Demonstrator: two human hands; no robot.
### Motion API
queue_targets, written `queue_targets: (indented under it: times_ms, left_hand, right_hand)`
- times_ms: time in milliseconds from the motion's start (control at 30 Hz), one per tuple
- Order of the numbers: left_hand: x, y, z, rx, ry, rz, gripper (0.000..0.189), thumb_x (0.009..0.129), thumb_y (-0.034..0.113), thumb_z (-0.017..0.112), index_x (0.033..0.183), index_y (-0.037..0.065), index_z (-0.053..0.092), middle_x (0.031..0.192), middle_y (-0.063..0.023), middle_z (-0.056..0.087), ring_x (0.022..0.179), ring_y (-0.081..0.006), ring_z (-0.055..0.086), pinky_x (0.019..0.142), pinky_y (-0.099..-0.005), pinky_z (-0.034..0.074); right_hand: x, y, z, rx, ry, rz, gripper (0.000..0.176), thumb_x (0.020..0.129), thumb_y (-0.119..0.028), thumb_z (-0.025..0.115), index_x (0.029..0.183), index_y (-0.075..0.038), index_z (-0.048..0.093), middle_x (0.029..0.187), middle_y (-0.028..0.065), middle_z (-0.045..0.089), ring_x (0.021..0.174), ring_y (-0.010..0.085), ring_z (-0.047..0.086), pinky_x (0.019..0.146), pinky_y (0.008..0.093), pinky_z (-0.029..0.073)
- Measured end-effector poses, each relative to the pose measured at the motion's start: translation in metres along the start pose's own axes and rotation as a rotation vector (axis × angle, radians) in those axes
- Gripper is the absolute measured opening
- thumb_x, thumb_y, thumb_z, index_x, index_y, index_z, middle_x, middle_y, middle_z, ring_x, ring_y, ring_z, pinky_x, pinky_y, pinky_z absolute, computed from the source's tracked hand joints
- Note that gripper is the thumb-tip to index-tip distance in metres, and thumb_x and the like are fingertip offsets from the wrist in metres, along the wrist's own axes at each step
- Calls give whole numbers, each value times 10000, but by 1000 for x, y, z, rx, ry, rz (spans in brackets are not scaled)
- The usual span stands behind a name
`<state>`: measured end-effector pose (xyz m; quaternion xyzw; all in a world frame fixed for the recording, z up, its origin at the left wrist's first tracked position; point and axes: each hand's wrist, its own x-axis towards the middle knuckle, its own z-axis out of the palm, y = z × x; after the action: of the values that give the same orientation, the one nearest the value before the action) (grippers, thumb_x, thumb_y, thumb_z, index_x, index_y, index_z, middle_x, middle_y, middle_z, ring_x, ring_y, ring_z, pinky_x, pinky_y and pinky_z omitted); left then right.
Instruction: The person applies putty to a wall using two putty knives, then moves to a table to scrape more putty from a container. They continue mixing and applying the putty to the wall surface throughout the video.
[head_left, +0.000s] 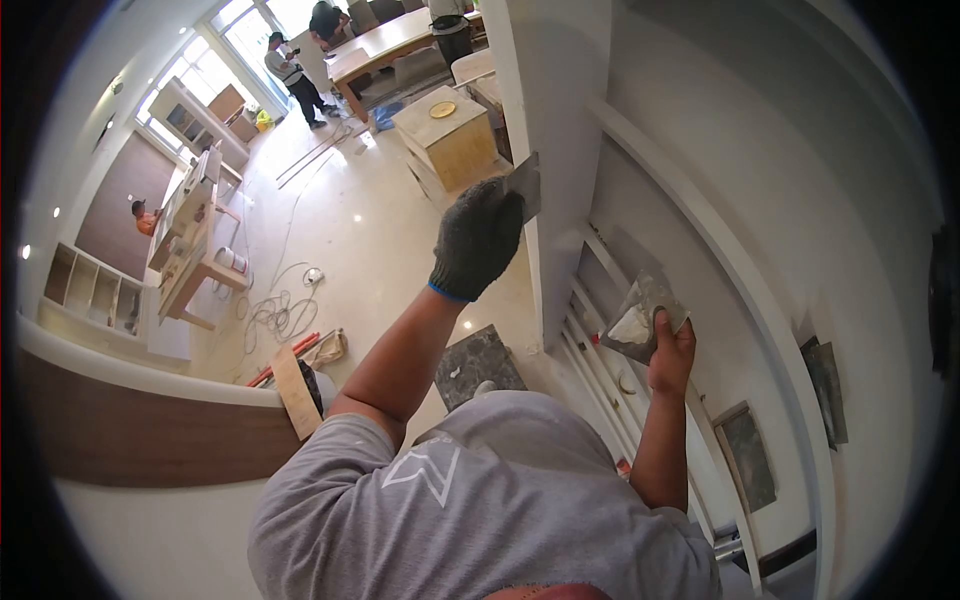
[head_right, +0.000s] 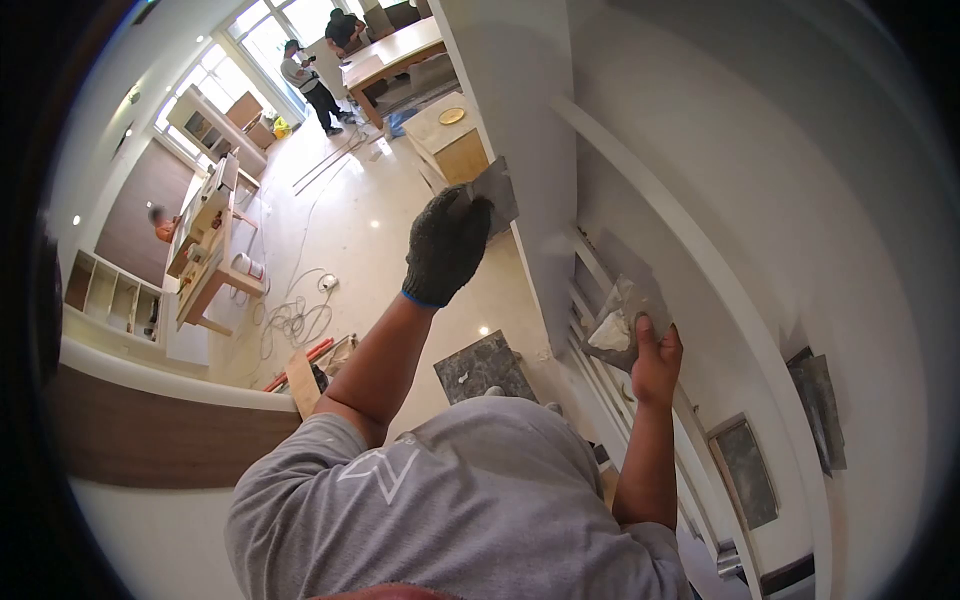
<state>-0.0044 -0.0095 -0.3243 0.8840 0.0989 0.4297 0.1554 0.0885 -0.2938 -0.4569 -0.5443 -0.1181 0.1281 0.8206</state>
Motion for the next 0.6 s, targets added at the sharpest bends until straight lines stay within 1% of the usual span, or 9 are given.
queue_targets:
  times_ms: [33,100,133,200,233,333,433,533,600]
  left_hand:
    - [0,-4,2,63,19,56,75,869,96,623,895,27,636,832,-167,631,758,-354,624,641,-409,503]
    - [-6,-6,0,173,-11,122,62,867,92,620,878,32,632,830,-163,622,754,-358,615,640,-424,501]
    - [-10,-4,-1,229,-28,156,57,866,90,619,870,35,631,828,-161,617,752,-361,611,639,-432,500]
    - [-12,2,-2,140,-13,79,58,853,89,627,876,36,633,850,-160,620,767,-357,613,648,-433,503]
    - [-10,5,-2,95,-5,41,62,846,89,632,879,37,634,861,-159,621,775,-356,614,653,-434,504]
    - [3,6,-4,200,27,265,66,835,80,639,884,36,634,859,-154,620,776,-354,614,660,-425,510]
    - [2,4,-2,206,35,69,74,822,66,643,891,38,639,862,-150,618,787,-349,616,666,-417,514]
    - [0,4,-11,296,-4,184,84,822,67,641,900,39,643,858,-148,618,791,-344,620,673,-416,517]
    - [8,9,-14,244,41,200,79,844,85,608,900,42,643,874,-154,628,798,-355,618,673,-437,510]
  right_hand:
    - [0,2,-3,19,-2,7,285,955,-164,605,1201,-25,569,1121,37,637,1034,137,591,923,292,453]
    - [2,1,-6,56,-7,19,305,955,-178,607,1217,-30,562,1130,41,636,1041,149,594,930,306,454]
    - [4,-2,-8,123,-20,52,313,955,-183,605,1226,-32,559,1137,44,635,1045,155,595,932,314,455]
    - [5,-12,-13,257,-45,119,330,956,-193,603,1242,-38,551,1151,50,632,1055,168,597,937,328,458]
    - [7,-15,-13,283,-48,115,340,956,-200,602,1251,-39,547,1155,50,631,1059,171,597,938,333,460]
    - [11,-19,-16,361,-92,118,382,958,-225,597,1285,-40,529,1172,45,625,1070,179,594,941,344,464]
    - [13,-22,-15,393,-84,153,396,959,-226,595,1301,-39,520,1173,43,627,1076,180,593,941,345,465]
    - [12,-22,-15,388,-102,129,410,962,-232,588,1316,-40,510,1201,52,617,1084,184,592,951,350,461]
    - [13,-19,-16,385,-94,127,408,965,-236,583,1316,-41,512,1209,53,615,1088,184,591,959,353,455]
